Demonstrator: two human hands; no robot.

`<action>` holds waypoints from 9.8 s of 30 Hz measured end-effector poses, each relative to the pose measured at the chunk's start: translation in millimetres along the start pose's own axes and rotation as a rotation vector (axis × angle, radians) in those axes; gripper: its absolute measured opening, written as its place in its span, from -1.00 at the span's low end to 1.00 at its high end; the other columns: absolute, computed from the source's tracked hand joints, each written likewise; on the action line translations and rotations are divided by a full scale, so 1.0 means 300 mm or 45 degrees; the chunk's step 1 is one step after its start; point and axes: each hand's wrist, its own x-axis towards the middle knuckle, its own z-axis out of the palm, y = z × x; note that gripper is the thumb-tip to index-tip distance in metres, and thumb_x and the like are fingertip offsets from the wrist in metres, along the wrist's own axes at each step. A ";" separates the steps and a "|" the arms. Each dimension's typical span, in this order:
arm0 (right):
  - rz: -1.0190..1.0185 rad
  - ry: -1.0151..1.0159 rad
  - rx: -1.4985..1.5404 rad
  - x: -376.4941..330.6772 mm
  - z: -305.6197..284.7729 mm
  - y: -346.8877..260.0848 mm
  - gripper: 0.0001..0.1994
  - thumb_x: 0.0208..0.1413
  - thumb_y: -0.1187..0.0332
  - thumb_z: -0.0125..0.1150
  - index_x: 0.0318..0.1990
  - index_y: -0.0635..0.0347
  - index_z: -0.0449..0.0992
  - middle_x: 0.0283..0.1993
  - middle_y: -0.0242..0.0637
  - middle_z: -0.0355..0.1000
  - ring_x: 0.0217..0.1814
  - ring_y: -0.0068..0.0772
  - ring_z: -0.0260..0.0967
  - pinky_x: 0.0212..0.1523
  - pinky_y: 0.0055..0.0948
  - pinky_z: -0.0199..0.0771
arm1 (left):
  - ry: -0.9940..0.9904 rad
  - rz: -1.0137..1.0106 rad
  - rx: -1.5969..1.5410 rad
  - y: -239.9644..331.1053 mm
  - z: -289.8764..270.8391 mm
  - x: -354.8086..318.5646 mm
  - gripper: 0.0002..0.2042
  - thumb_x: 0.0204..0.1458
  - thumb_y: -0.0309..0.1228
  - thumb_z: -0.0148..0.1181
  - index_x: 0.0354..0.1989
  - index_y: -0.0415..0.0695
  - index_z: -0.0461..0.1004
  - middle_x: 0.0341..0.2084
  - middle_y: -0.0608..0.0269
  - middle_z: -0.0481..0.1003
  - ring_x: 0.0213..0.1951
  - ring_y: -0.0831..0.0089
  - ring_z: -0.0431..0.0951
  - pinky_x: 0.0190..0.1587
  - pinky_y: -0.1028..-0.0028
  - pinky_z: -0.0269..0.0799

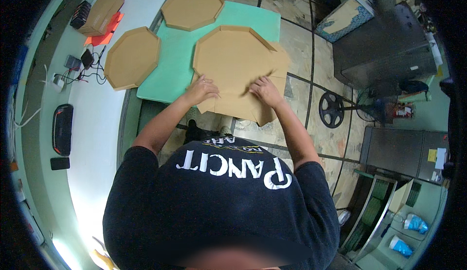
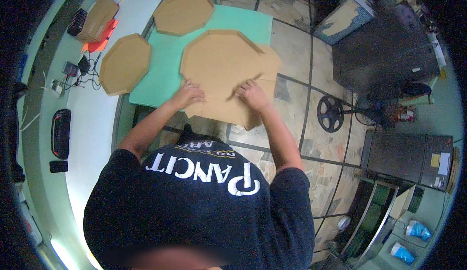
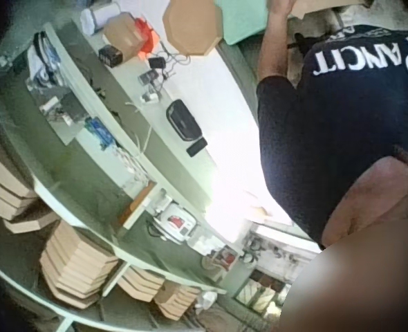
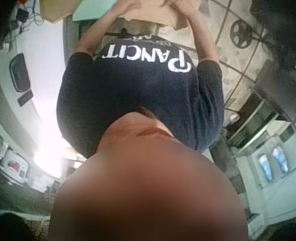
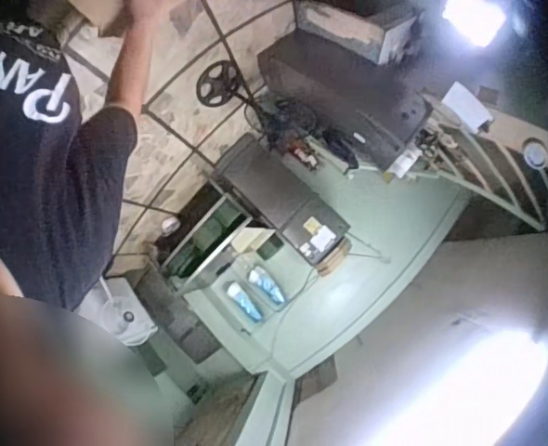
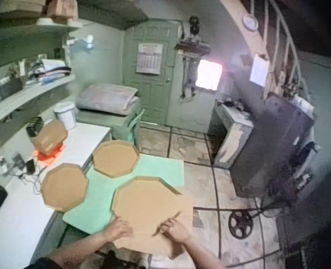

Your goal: The person assembles flat octagonal cardboard pizza boxes by folding and interlocking the side flaps. They repeatedly pick up a flat piece, fold the sides into a box shape, and place the finished box on a growing stack on the green table.

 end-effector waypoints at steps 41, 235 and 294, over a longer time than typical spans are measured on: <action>0.199 0.168 -0.035 0.065 0.060 -0.121 -0.71 0.09 0.17 0.18 -0.20 0.22 0.49 -0.19 -0.16 0.39 -0.06 -0.11 0.34 -0.04 -0.22 0.36 | 0.376 -0.152 0.261 0.119 0.062 0.040 -0.61 -0.09 -0.23 0.29 -0.03 0.00 0.51 -0.16 0.26 0.46 0.03 0.24 0.37 0.19 0.11 0.09; 1.353 1.021 2.280 1.317 0.135 0.099 -0.43 0.28 0.04 -0.10 0.27 0.29 0.15 0.24 -0.11 0.22 0.23 -0.10 0.20 0.15 0.01 0.24 | 0.900 -1.178 0.309 -0.478 -0.502 -0.415 -0.74 0.04 -0.25 0.15 -0.14 -0.05 0.55 -0.09 0.12 0.47 0.04 0.20 0.44 0.05 0.26 0.34; 0.554 0.710 0.590 -0.009 -0.855 -0.146 -0.51 0.01 0.32 0.34 0.08 0.36 0.40 -0.14 -0.16 0.52 -0.20 -0.34 0.43 -0.12 -0.39 0.39 | 0.993 0.051 0.214 0.406 -0.794 0.383 -0.31 -0.25 0.00 0.46 0.02 -0.17 0.42 -0.25 0.07 0.55 -0.13 0.22 0.55 -0.04 0.27 0.40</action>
